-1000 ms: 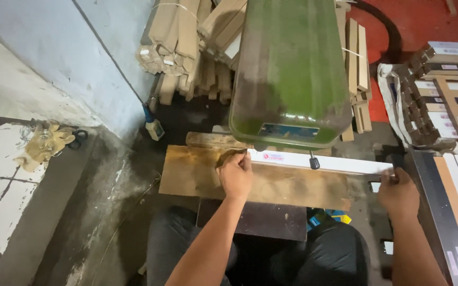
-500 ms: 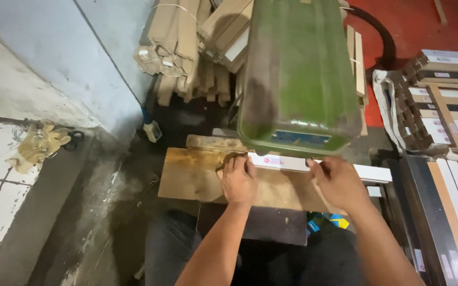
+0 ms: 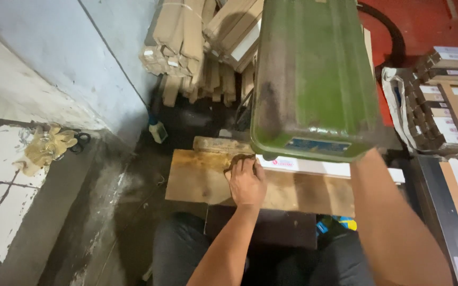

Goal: The person is positioning long rectangular frame components under a machine to apply a white strip or label, then stacking the finished pieces.

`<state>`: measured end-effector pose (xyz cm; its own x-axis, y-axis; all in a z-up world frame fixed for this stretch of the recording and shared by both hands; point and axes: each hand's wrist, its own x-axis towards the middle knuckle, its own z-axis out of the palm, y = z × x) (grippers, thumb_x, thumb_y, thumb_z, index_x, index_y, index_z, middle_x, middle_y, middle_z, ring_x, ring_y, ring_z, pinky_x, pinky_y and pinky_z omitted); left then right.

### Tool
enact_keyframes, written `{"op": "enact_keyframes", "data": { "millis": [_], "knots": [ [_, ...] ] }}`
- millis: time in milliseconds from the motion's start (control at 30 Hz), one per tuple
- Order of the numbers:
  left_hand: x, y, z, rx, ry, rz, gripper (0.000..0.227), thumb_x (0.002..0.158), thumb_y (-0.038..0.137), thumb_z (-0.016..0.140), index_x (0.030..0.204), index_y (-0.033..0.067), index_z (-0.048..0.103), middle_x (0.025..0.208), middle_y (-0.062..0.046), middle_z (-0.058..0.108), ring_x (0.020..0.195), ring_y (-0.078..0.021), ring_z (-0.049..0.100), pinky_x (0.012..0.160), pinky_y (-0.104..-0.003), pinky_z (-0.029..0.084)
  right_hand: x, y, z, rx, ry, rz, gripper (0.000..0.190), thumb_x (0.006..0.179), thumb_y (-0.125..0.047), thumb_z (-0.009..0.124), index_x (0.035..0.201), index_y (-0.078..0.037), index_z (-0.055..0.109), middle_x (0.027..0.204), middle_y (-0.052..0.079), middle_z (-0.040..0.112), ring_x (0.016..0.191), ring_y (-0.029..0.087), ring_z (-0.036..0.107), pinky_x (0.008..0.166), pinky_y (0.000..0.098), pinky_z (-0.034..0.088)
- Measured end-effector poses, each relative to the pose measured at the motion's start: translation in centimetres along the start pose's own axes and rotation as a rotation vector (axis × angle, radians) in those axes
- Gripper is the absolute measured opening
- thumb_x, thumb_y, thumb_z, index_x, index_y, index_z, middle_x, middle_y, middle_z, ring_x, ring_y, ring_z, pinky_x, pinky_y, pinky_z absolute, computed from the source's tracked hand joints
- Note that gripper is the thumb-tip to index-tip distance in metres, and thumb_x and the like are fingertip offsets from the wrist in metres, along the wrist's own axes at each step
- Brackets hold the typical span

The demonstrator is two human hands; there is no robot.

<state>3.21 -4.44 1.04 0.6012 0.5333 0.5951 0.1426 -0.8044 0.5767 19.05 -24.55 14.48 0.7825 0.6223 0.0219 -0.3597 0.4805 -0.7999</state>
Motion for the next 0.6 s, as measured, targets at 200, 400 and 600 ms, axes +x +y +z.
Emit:
{"op": "enact_keyframes", "data": {
  "millis": [200,400,600],
  "knots": [
    [-0.4,-0.2,0.5,-0.027,-0.017,-0.017,0.011,0.089,0.023,0.065,0.081,0.0161,0.067,0.071,-0.004,0.06,0.068,-0.0283,0.065,0.072,-0.04,0.045,-2.1,-2.7,4.4,-0.035,0.093,-0.386,0.015,0.118,-0.015,0.044,0.12,-0.012,0.058,0.102,0.001,0.066,0.094,0.01,0.064,0.09,0.0242,0.05],
    [-0.8,-0.1,0.2,-0.035,-0.022,-0.053,0.014,0.091,0.028,0.063,0.082,0.0176,0.067,0.075,-0.004,0.062,0.074,-0.0283,0.066,0.074,-0.041,0.046,-8.4,-1.7,11.7,-0.98,0.372,-0.733,0.026,0.112,-0.002,0.04,0.134,0.001,0.053,0.114,0.016,0.06,0.107,0.023,0.057,0.099,0.0425,0.053],
    [-0.7,-0.4,0.0,-0.048,-0.086,-0.088,0.019,0.094,0.032,0.061,0.084,0.0183,0.069,0.076,-0.003,0.063,0.077,-0.0266,0.068,0.079,-0.04,0.046,-13.0,2.4,11.6,-1.326,0.556,-0.829,0.029,0.106,0.001,0.051,0.132,0.004,0.062,0.118,0.015,0.058,0.11,0.029,0.056,0.099,0.0406,0.049]
  ]
}}
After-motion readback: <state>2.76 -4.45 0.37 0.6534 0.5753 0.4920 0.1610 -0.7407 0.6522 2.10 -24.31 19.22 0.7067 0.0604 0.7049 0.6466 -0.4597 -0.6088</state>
